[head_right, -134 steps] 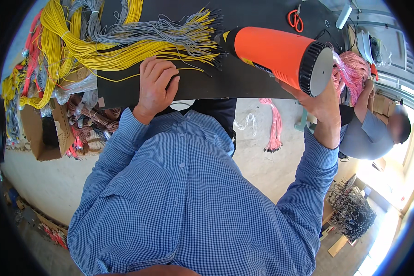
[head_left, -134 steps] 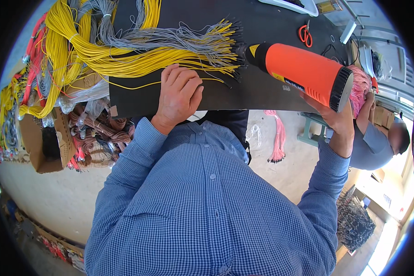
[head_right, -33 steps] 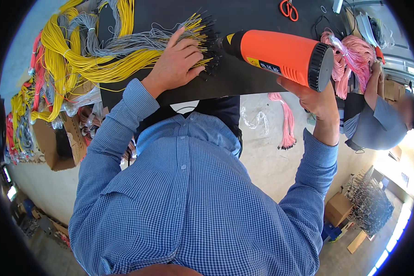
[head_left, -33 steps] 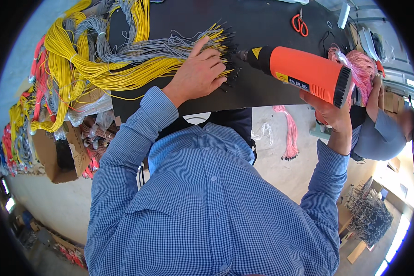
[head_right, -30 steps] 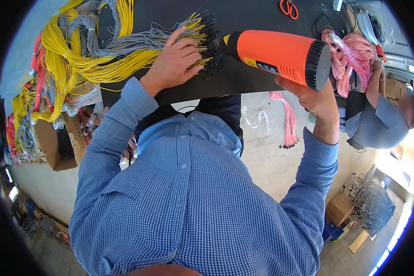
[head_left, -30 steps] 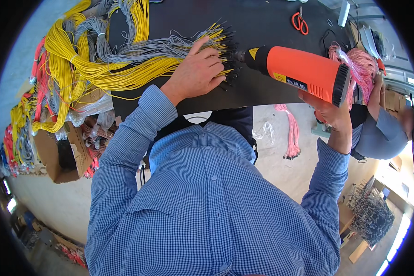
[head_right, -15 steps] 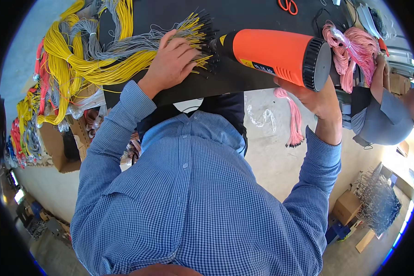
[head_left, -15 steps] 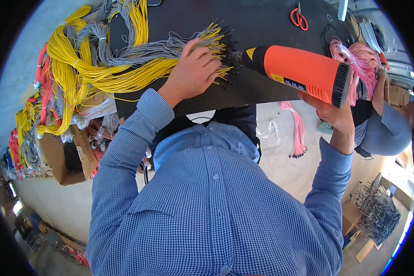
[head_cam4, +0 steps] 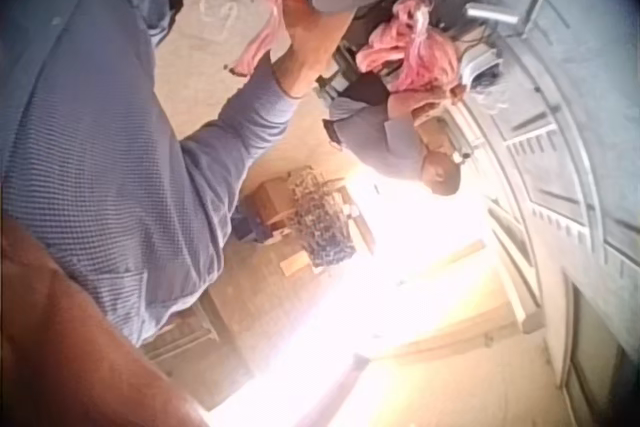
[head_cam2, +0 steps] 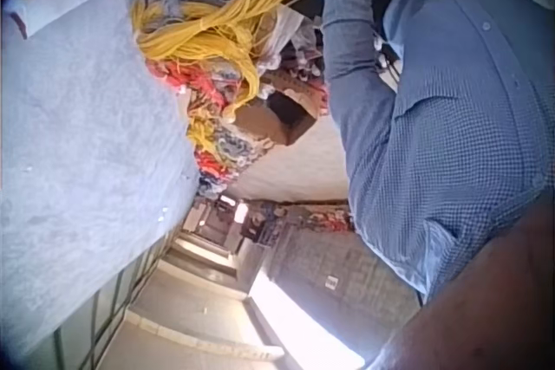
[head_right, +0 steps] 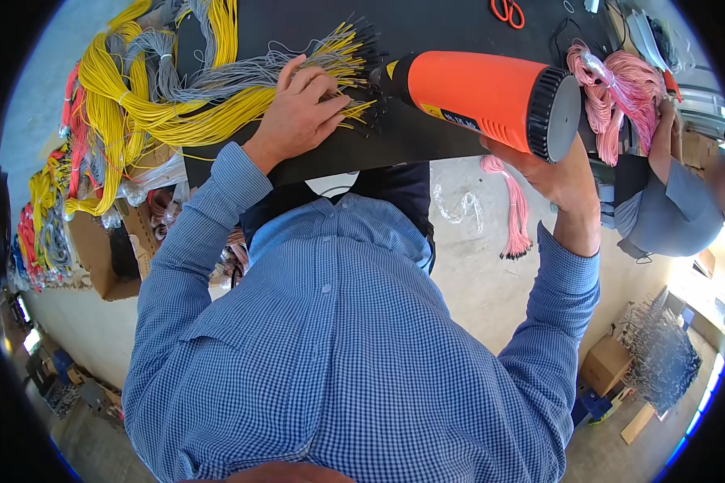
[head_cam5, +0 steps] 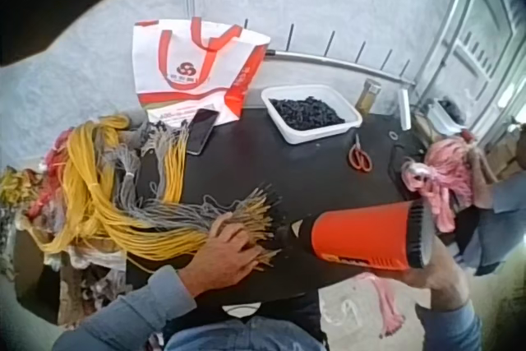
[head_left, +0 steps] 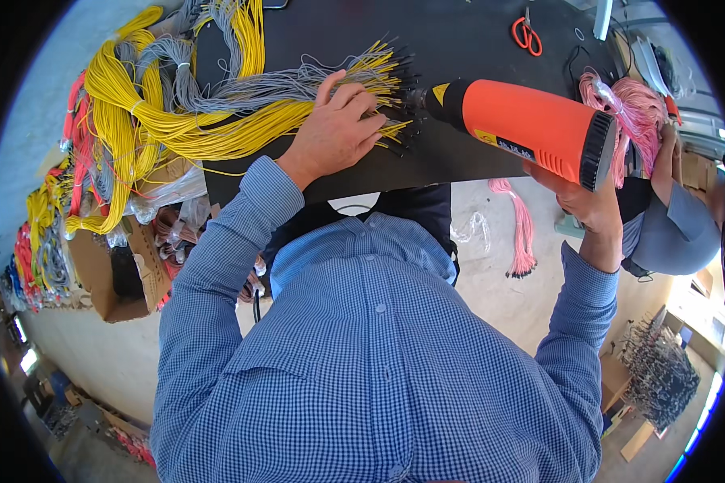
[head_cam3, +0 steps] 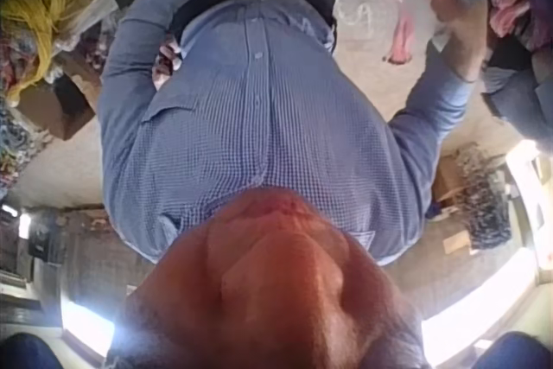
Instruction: Assembling wiring harnesses by organizing wires and applying heat-shrink tubing with a heat gun.
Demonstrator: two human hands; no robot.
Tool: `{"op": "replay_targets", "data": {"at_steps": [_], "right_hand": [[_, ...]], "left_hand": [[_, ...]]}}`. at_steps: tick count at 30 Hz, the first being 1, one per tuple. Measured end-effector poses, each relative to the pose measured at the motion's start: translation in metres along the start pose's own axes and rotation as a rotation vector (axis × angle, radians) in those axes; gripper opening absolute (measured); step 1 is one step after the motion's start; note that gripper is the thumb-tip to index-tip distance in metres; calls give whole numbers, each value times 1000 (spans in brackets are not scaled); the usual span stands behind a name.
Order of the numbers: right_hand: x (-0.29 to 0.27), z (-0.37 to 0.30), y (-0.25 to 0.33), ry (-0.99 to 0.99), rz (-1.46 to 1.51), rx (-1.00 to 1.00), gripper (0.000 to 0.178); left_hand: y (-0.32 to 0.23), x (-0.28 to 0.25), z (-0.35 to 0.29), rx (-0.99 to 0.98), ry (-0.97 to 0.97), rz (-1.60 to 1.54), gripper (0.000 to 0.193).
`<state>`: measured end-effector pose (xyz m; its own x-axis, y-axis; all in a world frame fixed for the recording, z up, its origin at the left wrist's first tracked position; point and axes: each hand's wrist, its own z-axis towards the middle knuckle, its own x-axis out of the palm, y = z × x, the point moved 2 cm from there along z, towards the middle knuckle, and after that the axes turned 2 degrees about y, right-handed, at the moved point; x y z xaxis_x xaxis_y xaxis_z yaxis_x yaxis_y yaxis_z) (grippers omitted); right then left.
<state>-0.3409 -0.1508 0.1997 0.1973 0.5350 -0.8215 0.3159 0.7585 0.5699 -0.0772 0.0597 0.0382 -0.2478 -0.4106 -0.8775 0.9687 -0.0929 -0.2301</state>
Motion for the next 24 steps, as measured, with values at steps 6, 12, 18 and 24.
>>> {"op": "replay_targets", "data": {"at_steps": [6, 12, 18, 24], "right_hand": [[-7, 5, 2, 1, 16, 113, 43], [-8, 7, 12, -48, 116, 181, 49], [-4, 15, 11, -65, 100, 146, 52], [-2, 31, 11, -83, 75, 57, 34]], "left_hand": [[2, 9, 13, 36, 47, -24, 32], [2, 15, 14, -40, -8, -51, 41], [-7, 4, 4, -38, -3, 101, 39], [-18, -3, -15, -97, -139, 55, 33]]}}
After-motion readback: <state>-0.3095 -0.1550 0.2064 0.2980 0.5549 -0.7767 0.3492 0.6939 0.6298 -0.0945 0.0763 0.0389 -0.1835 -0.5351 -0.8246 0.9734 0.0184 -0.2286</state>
